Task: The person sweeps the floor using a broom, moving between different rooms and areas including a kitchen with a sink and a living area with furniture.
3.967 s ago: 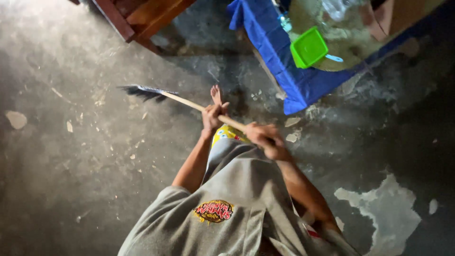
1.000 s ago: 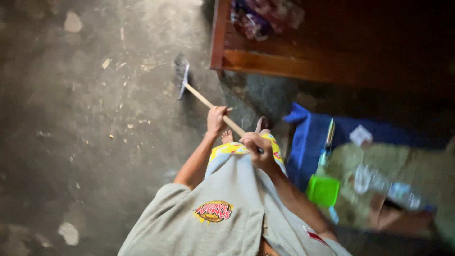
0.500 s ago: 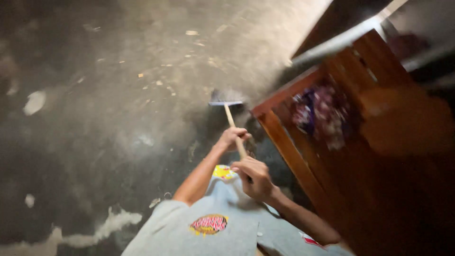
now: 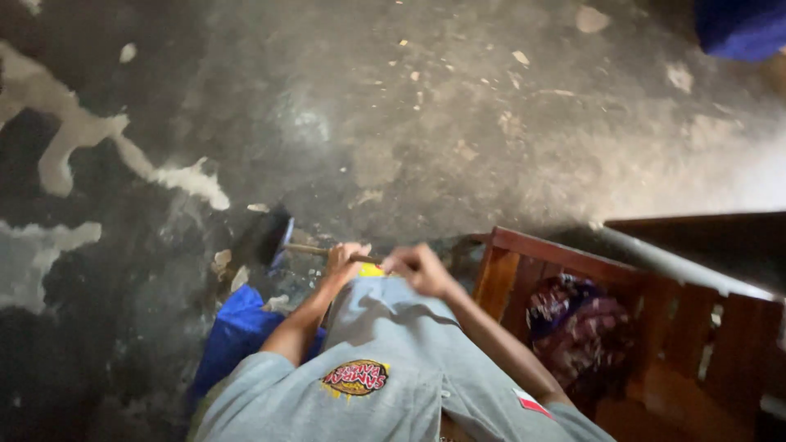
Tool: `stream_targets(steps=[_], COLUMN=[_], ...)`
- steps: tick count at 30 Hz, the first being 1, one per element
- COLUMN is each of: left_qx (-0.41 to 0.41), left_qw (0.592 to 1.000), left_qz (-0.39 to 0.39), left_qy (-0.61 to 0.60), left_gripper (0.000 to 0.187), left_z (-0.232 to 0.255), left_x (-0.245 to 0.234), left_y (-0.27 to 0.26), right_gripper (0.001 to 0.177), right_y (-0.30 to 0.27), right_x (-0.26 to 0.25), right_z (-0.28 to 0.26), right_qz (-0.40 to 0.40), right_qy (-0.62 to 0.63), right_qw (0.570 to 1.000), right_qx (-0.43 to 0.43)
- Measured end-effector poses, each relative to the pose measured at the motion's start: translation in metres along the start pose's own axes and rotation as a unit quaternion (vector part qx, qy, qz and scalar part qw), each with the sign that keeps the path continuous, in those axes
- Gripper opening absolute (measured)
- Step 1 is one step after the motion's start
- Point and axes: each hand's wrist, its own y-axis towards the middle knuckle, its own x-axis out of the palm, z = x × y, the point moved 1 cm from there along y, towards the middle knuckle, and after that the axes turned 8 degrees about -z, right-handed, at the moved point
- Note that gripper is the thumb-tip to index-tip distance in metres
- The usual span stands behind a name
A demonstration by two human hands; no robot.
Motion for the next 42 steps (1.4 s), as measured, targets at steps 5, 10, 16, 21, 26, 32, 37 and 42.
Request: stream_targets(steps=[5,10,16,21,26,32,37,42], left_qx=[0.339,0.247,0.283,0.210,-0.009,0.024,0.321,0.230], left_qw=[0.940,0.934,0.935,0.944,0.999,0.960,0.884,0.947], left_qz=[0.026,0.140,0.068,0.194,0.024,-0.066,0.219,0.122], left_qy=[0.020,-0.219,-0.203,-0.167,0.021,-0.271,-0.261,-0.188], left_gripper=[0.025,0.013,0.010,0.013,0.019,0.033,0.029,0.033], left_z=[0.021,0.104,0.114,-0.087,-0.306,-0.262,-0.217,-0.214], left_x=[0.042,0.034,-0.135,-0.202,-0.194,-0.208,-0.308,-0.397], left_y=[0.021,0.057,0.055,0.046,0.038,0.096,0.099,0.188], right_gripper=[0.010,0.014,0.019,0.037,0.016,0.009,0.015,0.031], right_y=[0.007,0.088,0.124,0.194,0.302,0.382,0.487,0.544], right_x=[0.045,0.073,-0.018,0.044,0.212,0.244,0.259,0.143], right_z=[-0.045,-0.110,-0.200,-0.108,0.025,-0.053,-0.138,-0.219], right_qz=[-0.220,-0.350,-0.399,-0.016,-0.156,-0.260,-0.426,-0.240], right_qy=[-0.153,-0.221,-0.142,0.072,-0.021,-0.191,-0.265,-0.097], right_qw=[0.963,0.901,0.871,0.991,0.986,0.944,0.862,0.910], right_qx=[-0.039,-0.126,-0.249,-0.110,-0.050,-0.068,-0.075,-0.325])
